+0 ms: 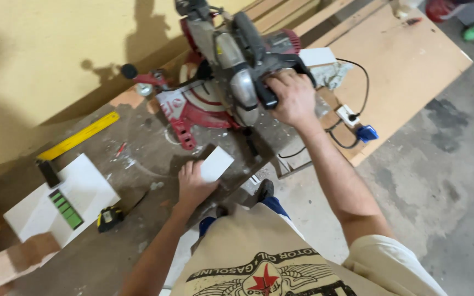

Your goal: The person uses a miter saw to cut several pieces of white wood. They measure the wood with a yellow ruler, adjust the saw's angle, and perform multiple cuts, placing the finished pieces on the workbench.

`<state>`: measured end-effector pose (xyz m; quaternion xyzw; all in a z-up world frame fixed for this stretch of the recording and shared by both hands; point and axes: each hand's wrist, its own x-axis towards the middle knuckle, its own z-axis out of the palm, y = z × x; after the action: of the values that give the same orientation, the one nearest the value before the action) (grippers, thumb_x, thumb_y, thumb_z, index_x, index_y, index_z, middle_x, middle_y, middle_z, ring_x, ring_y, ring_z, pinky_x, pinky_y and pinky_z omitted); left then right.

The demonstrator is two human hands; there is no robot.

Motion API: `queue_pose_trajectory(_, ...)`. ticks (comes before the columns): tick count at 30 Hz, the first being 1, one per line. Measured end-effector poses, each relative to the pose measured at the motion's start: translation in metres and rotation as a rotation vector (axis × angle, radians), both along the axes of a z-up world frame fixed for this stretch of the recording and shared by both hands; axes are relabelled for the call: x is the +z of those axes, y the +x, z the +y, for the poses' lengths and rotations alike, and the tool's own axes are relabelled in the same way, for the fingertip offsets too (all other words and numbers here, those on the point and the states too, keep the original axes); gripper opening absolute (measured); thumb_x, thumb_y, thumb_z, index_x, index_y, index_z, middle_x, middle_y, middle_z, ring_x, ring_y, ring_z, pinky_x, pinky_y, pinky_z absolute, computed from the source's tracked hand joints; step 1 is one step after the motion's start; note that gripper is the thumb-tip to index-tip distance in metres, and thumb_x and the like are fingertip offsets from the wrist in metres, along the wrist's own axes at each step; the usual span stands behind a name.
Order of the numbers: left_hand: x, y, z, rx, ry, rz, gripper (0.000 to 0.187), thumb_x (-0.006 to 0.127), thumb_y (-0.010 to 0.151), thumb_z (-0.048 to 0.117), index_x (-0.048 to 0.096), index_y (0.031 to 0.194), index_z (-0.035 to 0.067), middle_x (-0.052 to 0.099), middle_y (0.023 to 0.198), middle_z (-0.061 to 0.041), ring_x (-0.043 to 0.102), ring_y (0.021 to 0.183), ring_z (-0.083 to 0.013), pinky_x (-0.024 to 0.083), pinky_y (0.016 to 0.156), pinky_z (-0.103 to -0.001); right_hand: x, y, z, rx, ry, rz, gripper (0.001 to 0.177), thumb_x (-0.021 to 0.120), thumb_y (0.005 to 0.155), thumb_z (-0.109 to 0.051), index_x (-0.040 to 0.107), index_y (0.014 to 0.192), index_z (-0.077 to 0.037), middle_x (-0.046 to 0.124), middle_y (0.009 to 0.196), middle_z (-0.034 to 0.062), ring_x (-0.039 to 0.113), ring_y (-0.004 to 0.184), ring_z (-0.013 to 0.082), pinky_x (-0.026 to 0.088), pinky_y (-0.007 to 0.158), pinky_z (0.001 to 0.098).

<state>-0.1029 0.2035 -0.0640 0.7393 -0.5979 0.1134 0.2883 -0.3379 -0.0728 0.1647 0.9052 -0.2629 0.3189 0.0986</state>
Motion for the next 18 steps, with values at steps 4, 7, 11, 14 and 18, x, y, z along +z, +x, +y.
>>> queue_pose_trajectory(4, 0.025, -0.033, 0.003, 0.002, 0.073, -0.098, 0.096, 0.091, 0.044, 0.058, 0.065, 0.121, 0.008, 0.06, 0.112, -0.014, 0.065, 0.096, -0.033, 0.055, 0.078, -0.047, -0.003, -0.002, -0.002, -0.001, -0.009, -0.022, 0.054, 0.082, 0.057, -0.038, 0.071, 0.107, -0.022, 0.071, 0.103, 0.0011, 0.071, 0.096, 0.0254, 0.05, 0.077, 0.0416)
queue_pose_trajectory(7, 0.046, -0.094, -0.026, -0.248, -0.054, -0.024, 0.059, 0.074, 0.085, 0.055, 0.07, 0.112, 0.002, 0.062, 0.101, -0.019, 0.065, 0.091, -0.0376, 0.053, 0.08, -0.049, -0.019, -0.004, -0.011, 0.017, -0.02, -0.043, 0.047, 0.075, 0.063, -0.04, 0.07, 0.105, -0.022, 0.07, 0.101, 0.0019, 0.071, 0.09, 0.0258, 0.05, 0.075, 0.0415)
queue_pose_trajectory(11, 0.044, -0.178, -0.119, -0.56, -0.007, 0.008, 0.034, 0.061, 0.092, 0.04, 0.072, 0.111, 0.014, 0.068, 0.105, -0.01, 0.069, 0.098, -0.0328, 0.054, 0.083, -0.044, -0.018, -0.007, -0.014, 0.011, 0.097, 0.032, 0.063, 0.081, 0.057, -0.054, 0.068, 0.11, -0.023, 0.069, 0.106, 0.002, 0.069, 0.088, 0.0266, 0.05, 0.075, 0.0447)
queue_pose_trajectory(14, -0.071, -0.218, -0.254, -0.744, 0.317, -0.006, 0.059, 0.076, 0.069, 0.054, 0.07, 0.12, 0.025, 0.06, 0.128, -0.004, 0.055, 0.124, -0.0364, 0.031, 0.104, -0.058, 0.004, -0.012, -0.002, 0.008, 0.152, 0.065, 0.068, 0.087, 0.053, -0.047, 0.068, 0.112, -0.021, 0.069, 0.107, 0.0037, 0.069, 0.089, 0.0278, 0.05, 0.075, 0.0469)
queue_pose_trajectory(18, 0.031, -0.271, -0.365, -0.34, -0.006, -0.028, 0.025, 0.066, 0.089, 0.011, 0.072, 0.113, 0.005, 0.066, 0.13, -0.019, 0.058, 0.13, -0.0391, 0.04, 0.112, -0.053, 0.008, -0.019, -0.007, 0.104, 0.217, 0.037, 0.069, 0.08, 0.065, -0.054, 0.065, 0.12, -0.016, 0.067, 0.112, 0.0094, 0.07, 0.096, 0.031, 0.049, 0.08, 0.0486)
